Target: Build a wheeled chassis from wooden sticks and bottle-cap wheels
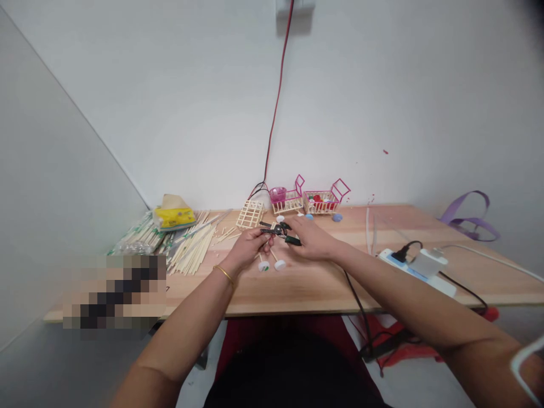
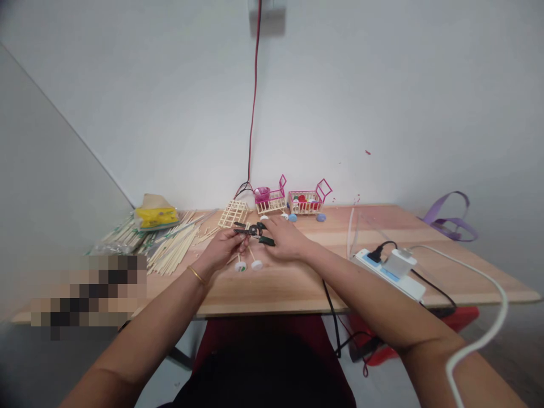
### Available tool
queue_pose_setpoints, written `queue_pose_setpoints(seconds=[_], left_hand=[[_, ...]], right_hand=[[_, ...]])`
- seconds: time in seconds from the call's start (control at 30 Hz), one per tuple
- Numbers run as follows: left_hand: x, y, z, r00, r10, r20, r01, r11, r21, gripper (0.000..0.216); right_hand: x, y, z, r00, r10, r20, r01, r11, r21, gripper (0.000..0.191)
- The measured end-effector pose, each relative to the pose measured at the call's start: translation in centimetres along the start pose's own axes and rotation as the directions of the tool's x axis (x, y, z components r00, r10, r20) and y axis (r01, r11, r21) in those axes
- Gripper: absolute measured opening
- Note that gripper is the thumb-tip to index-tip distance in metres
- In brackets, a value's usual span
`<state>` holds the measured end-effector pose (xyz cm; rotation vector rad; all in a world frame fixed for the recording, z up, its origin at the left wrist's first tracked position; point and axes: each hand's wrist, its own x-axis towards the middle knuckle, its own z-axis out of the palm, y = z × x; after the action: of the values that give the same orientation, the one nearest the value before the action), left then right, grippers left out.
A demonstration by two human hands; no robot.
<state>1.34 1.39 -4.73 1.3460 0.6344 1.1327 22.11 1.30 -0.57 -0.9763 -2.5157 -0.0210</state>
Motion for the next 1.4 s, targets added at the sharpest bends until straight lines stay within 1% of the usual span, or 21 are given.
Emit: queue_pose_setpoints(seconds=[0.1,0.2,0.4,0.5,0.67,0.77,0.87,1.07,1.27,1.4], left_hand=[[-0.1,0.0,0.1,1.000,0.014,-0.001,-0.014,1.000,0.007,0.024],[-0.1,0.0,0.4,1.000,0.022,-0.008,-0.022,1.000,0.013,0.026],[0.1,0.0,1.0,0.991,0.094,-0.098,-0.089,0.995,0.047,0.024],[0.2,0.1,0.9,0.985,0.128,-0.113,-0.120,0.990,0.077,0.023],[0.0,0.1,0.8,0.982,0.166,-0.090,-0.153,0.979,0.133,0.021],[0.0,0.2,0.8,0.982,0.170,-0.083,-0.156,0.975,0.156,0.020],[-0.1,0.3,0.8,0.983,0.168,-0.081,-0.150,0.971,0.187,0.022],[-0.3,0.5,1.0,0.984,0.160,-0.074,-0.139,0.964,0.228,0.026],[-0.1,0.2,1.3,0.979,0.169,-0.111,-0.141,0.963,0.228,0.023],[-0.1,0.3,1.1,0.977,0.185,-0.107,-0.156,0.959,0.235,0.021]], right_hand=[[0.0,0.2,0.2,1.000,0.004,-0.008,-0.005,1.000,-0.016,0.045],[0.0,0.3,0.5,1.000,0.025,0.010,-0.024,0.999,-0.041,0.037],[0.3,-0.1,0.5,0.995,0.098,0.000,-0.098,0.992,-0.080,0.031],[0.4,-0.4,0.1,0.995,0.104,-0.003,-0.104,0.990,-0.092,0.035],[0.3,-0.5,-0.6,0.997,0.069,-0.019,-0.070,0.993,-0.098,0.050],[0.2,-0.5,-0.9,0.999,0.043,-0.032,-0.045,0.994,-0.095,0.055],[0.1,-0.5,-0.9,0.999,0.041,-0.029,-0.043,0.995,-0.094,0.054],[-0.1,-0.2,-0.3,0.998,0.058,-0.008,-0.058,0.997,-0.049,0.043],[0.1,-0.2,0.0,0.994,0.109,0.007,-0.107,0.989,-0.103,0.037],[0.1,-0.4,-0.1,0.995,0.097,0.000,-0.096,0.987,-0.127,0.042]])
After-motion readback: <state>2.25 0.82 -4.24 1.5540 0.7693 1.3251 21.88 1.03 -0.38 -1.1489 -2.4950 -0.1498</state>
